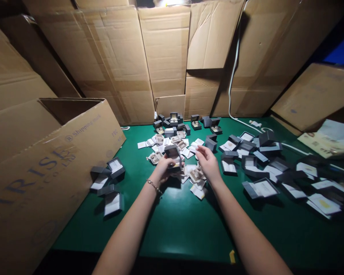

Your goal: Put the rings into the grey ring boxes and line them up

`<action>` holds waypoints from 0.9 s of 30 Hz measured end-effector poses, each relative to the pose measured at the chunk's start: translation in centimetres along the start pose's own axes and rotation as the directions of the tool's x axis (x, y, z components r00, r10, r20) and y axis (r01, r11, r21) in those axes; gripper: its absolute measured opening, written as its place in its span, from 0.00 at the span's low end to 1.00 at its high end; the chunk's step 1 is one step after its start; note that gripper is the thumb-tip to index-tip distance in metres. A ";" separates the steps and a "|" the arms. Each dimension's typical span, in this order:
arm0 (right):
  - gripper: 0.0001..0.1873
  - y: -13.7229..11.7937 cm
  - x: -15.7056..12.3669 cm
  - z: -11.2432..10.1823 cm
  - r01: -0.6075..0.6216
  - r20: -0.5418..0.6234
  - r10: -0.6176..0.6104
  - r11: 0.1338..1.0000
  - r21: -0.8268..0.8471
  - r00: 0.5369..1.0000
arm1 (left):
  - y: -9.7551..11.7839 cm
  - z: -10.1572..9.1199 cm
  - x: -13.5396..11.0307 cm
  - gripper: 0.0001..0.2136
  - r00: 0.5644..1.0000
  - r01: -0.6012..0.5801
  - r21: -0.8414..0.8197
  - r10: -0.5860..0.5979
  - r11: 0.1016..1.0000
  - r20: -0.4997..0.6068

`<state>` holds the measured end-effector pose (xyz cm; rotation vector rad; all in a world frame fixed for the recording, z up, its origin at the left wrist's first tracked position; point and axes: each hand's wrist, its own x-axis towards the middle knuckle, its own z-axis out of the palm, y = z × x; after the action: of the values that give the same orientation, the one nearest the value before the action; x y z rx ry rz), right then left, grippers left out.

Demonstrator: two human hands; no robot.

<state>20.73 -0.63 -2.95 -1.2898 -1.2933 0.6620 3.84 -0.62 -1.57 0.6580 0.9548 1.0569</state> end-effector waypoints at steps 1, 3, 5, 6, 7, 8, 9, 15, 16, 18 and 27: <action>0.16 0.1 0.2 -0.5 0.003 -0.030 -0.007 0.995 -0.104 1.000 | 0.5 -0.3 -0.1 0.19 0.998 0.056 -0.068 -0.057 0.996 -0.022; 0.13 0.1 0.5 -1.2 0.011 -0.018 -0.018 0.948 -0.319 1.000 | 1.5 -0.8 -0.3 0.19 0.992 0.115 -0.177 -0.122 0.977 -0.024; 0.11 -0.1 0.3 -1.3 0.048 0.069 -0.017 0.877 -0.479 0.997 | 2.1 -1.1 -0.4 0.19 0.994 0.096 -0.258 -0.106 0.961 -0.023; 0.10 -0.1 0.1 -1.2 0.080 0.126 -0.014 0.844 -0.530 0.992 | 2.3 -1.2 -0.4 0.19 0.997 0.067 -0.292 -0.077 0.954 -0.024; 0.10 -0.3 -0.2 -1.0 0.118 0.186 -0.013 0.817 -0.565 0.982 | 2.3 -1.3 -0.4 0.20 0.999 0.034 -0.321 -0.044 0.946 -0.024; 0.10 -0.4 -0.6 -0.7 0.165 0.247 -0.018 0.793 -0.586 0.969 | 2.3 -1.3 -0.3 0.20 1.000 0.002 -0.348 -0.010 0.938 -0.022; 0.11 -0.5 -1.0 -0.4 0.214 0.306 -0.028 0.773 -0.597 0.952 | 2.3 -1.2 -0.2 0.20 1.000 -0.025 -0.371 0.020 0.928 -0.017; 0.21 -1.5 -2.8 1.7 0.421 0.550 -0.005 0.649 -0.633 0.835 | 2.2 -1.3 0.1 0.22 0.994 -0.086 -0.441 0.104 0.893 0.016; 0.23 -1.7 -2.8 2.0 0.427 0.568 0.028 0.629 -0.649 0.823 | 2.2 -1.4 0.1 0.22 0.994 -0.092 -0.448 0.107 0.889 0.009; 0.24 -1.9 -2.6 2.5 0.422 0.589 0.099 0.603 -0.677 0.802 | 2.2 -1.7 0.3 0.22 0.993 -0.106 -0.458 0.114 0.883 -0.011; 0.29 -2.0 -2.6 2.9 0.417 0.587 0.128 0.585 -0.695 0.799 | 1.7 -2.3 0.8 0.22 0.991 -0.119 -0.461 0.130 0.879 -0.008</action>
<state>16.80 -2.59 -2.46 -1.7240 -2.4027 0.3223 1.20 0.79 -1.49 0.3362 0.6091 1.3323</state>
